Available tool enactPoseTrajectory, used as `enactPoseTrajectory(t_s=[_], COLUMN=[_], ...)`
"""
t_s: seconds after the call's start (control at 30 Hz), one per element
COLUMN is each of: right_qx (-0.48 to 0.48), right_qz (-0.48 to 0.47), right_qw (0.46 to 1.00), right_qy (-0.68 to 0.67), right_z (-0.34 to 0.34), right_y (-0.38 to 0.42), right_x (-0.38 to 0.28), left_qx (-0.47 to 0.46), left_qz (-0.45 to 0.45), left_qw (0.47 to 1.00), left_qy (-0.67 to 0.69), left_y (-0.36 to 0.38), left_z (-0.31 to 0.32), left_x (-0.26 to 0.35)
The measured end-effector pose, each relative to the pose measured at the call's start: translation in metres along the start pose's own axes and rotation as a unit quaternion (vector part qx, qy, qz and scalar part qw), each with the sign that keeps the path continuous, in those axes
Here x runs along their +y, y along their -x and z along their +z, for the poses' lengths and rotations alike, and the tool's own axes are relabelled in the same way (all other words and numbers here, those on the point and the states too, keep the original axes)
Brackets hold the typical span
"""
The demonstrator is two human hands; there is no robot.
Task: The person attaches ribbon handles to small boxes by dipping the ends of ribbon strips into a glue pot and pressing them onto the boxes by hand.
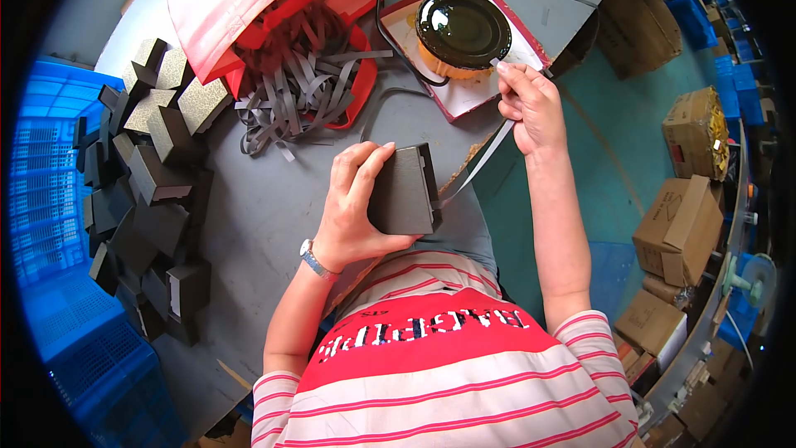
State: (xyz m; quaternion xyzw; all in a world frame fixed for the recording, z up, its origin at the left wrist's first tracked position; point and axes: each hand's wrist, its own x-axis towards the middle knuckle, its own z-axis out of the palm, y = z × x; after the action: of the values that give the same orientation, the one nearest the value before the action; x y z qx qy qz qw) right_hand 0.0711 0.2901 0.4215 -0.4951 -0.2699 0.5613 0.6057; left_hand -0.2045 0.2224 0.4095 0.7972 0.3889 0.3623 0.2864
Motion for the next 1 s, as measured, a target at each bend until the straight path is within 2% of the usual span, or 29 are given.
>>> enactPoseTrajectory(t_s=[0.23,0.7,0.73,0.83,1.0], right_qx=[0.053,0.077,0.062,-0.109,-0.232], right_qz=[-0.004,0.011,0.007,0.074,0.120], right_qw=[0.998,0.993,0.992,0.986,0.952], right_qy=[0.034,0.088,0.105,0.102,0.158], right_z=[0.009,0.006,0.008,0.005,0.026], right_y=[-0.001,0.011,0.019,0.039,0.054], right_x=[0.004,0.007,0.009,0.015,0.018], left_qx=[-0.009,0.021,0.023,0.025,0.017], left_qz=[-0.001,0.004,0.000,-0.008,-0.005], left_qw=[1.000,1.000,1.000,0.999,1.000], left_qy=[-0.019,-0.011,-0.013,-0.020,-0.025], left_y=[0.004,0.005,0.005,0.006,0.006], left_z=[0.001,-0.003,-0.005,-0.008,-0.007], left_x=[-0.005,-0.004,-0.004,-0.005,-0.005])
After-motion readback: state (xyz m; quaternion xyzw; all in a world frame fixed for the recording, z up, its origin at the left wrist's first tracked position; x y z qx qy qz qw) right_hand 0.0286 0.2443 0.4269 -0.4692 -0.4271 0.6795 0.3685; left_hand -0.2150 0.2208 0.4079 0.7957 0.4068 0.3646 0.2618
